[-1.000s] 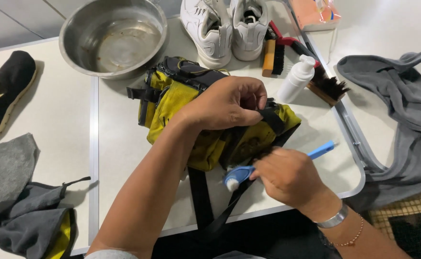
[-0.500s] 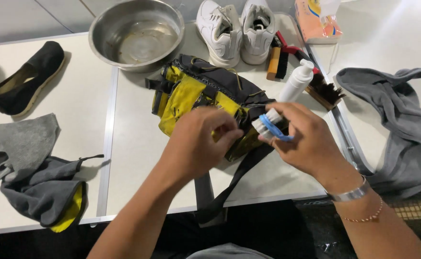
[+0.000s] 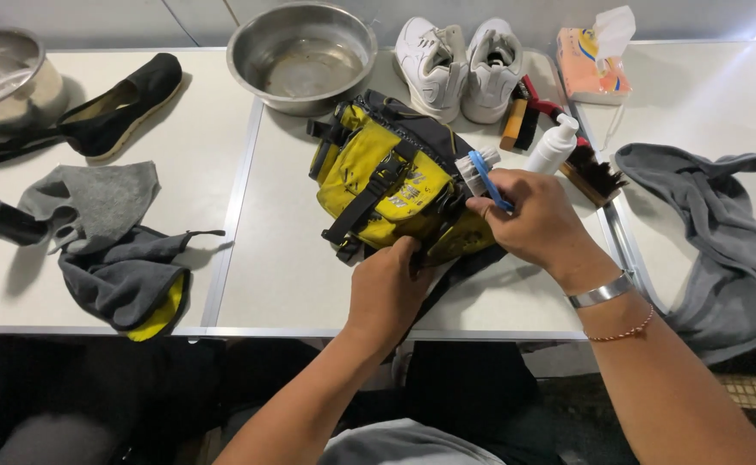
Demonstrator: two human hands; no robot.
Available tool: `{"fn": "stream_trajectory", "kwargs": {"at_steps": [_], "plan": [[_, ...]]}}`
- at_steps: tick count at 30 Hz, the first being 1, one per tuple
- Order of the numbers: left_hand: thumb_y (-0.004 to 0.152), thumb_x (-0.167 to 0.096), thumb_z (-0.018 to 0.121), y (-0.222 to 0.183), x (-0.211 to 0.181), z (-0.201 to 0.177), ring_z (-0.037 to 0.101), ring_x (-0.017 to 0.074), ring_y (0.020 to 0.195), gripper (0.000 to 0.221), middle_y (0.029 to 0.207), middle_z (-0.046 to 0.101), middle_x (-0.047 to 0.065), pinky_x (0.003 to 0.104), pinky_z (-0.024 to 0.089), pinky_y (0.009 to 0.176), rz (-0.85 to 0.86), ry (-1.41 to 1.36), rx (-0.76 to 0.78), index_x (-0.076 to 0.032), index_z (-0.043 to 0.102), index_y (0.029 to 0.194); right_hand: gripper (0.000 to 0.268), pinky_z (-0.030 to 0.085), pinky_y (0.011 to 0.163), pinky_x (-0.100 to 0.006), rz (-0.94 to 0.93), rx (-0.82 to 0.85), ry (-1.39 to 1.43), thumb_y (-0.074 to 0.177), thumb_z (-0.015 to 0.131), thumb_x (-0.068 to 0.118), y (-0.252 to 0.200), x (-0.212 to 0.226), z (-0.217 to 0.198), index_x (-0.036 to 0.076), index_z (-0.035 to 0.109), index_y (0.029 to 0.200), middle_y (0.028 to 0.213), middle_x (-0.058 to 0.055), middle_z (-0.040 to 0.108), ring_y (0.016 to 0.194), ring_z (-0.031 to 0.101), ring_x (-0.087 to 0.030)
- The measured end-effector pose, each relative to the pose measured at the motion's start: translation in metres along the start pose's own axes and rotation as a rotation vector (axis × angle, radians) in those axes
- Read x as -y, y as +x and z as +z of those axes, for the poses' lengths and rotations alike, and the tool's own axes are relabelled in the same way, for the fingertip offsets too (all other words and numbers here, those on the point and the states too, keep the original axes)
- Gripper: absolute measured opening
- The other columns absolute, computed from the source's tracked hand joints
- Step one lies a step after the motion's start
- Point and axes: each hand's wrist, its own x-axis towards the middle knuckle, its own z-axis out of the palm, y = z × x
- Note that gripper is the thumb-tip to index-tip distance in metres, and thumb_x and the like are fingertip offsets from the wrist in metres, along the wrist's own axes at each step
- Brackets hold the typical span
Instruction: Cleaning a yellow pouch by wiping it with a cloth, applying cleaning spray, and scrubbing with a toothbrush.
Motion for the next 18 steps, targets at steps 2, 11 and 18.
{"fn": "stream_trajectory", "kwargs": {"at_steps": [2, 11, 18], "plan": [[0.078, -0.024, 0.08, 0.002, 0.017, 0.019, 0.071, 0.0347, 0.074, 0.032, 0.076, 0.071, 0.01, 0.044, 0.056, 0.064, 0.149, 0.03, -0.099, -0.011, 0.069, 0.105, 0.033, 0.052, 0.059, -0.04, 0.047, 0.063, 0.039, 0.092, 0.08, 0.028, -0.003, 0.006, -0.006, 0.007, 0.063, 0.073, 0.057, -0.012, 0.059, 0.055, 0.063, -0.034], [0.08, -0.018, 0.078, -0.005, 0.024, -0.025, 0.069, 0.028, 0.076, 0.019, 0.076, 0.068, 0.006, 0.038, 0.056, 0.067, 0.306, -0.299, -0.286, -0.011, 0.07, 0.096, 0.033, 0.043, 0.052, -0.028, 0.379, -0.053, 0.387, 0.089, 0.083, 0.038, 0.0, -0.01, 0.01, 0.019, 0.066, 0.069, 0.047, 0.005, 0.045, 0.046, 0.05, -0.014], [0.082, -0.007, 0.078, 0.006, 0.029, -0.064, 0.065, 0.0202, 0.08, 0.031, 0.086, 0.067, 0.005, 0.036, 0.057, 0.076, 0.453, -0.613, -0.279, -0.009, 0.074, 0.113, 0.041, 0.03, 0.036, -0.021, 0.564, -0.109, 0.816, 0.096, 0.081, 0.028, -0.002, 0.044, -0.019, 0.009, 0.063, 0.064, 0.043, -0.003, 0.038, 0.036, 0.036, -0.011]]}}
